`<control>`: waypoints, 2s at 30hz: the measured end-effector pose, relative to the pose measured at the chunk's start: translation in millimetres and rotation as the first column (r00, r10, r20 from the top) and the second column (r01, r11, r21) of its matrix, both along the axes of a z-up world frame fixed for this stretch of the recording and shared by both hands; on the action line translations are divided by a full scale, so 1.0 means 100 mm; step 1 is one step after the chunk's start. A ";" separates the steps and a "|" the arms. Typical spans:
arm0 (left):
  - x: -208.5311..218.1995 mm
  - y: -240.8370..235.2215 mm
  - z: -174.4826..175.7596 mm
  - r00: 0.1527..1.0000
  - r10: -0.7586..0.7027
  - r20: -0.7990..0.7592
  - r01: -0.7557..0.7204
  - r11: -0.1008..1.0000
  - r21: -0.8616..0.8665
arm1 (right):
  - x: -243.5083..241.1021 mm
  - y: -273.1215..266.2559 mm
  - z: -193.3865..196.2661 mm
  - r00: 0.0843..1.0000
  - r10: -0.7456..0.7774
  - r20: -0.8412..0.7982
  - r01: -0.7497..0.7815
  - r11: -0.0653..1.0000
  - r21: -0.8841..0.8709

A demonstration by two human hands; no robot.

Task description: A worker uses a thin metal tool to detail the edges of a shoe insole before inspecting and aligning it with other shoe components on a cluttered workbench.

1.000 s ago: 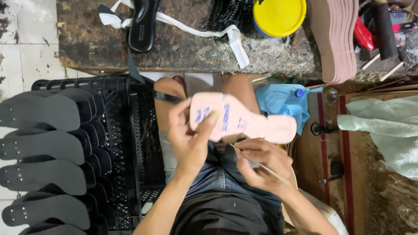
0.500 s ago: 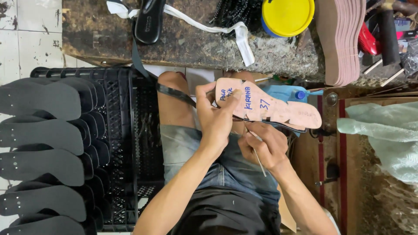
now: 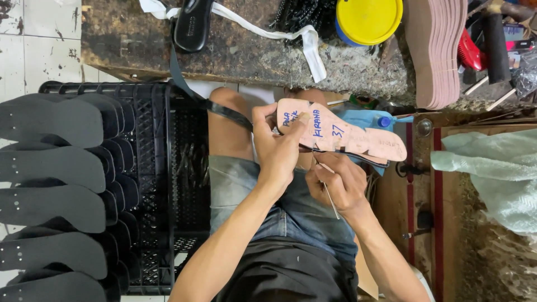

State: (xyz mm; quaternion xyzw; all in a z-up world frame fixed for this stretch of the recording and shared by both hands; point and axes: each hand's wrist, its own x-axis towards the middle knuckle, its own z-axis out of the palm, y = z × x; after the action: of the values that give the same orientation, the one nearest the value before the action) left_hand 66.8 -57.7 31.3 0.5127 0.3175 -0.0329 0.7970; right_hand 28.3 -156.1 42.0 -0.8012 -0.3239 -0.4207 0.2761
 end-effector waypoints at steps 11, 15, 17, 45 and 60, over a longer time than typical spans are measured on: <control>-0.14 0.16 -0.28 0.999 -0.037 0.039 0.035 0.998 0.053 | -0.20 -0.24 0.12 0.912 -0.060 -0.406 0.121 0.985 0.126; -0.31 0.36 -0.57 0.996 -0.048 0.077 0.043 0.997 0.064 | -0.22 -0.49 -0.04 0.680 -0.036 -0.732 0.055 0.998 0.003; -0.35 0.40 -0.60 0.998 -0.044 0.045 0.042 0.998 0.049 | -0.19 -0.45 0.13 0.621 -0.048 -0.782 0.016 0.999 -0.049; -0.91 0.44 -0.27 0.868 -0.200 0.455 0.177 0.980 0.095 | -0.37 -0.25 0.45 0.702 0.291 -0.650 0.025 0.902 0.431; -0.89 0.55 -0.05 0.603 -0.273 0.750 0.321 0.943 0.085 | -0.33 -0.20 0.42 0.631 0.500 -0.593 -0.070 0.798 0.598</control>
State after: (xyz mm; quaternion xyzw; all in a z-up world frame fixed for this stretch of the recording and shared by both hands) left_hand -22.7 -2.7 26.2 0.5016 -0.1316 0.0409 0.8541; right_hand -4.7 -175.8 84.1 -0.7286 -0.1882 -0.0871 0.6528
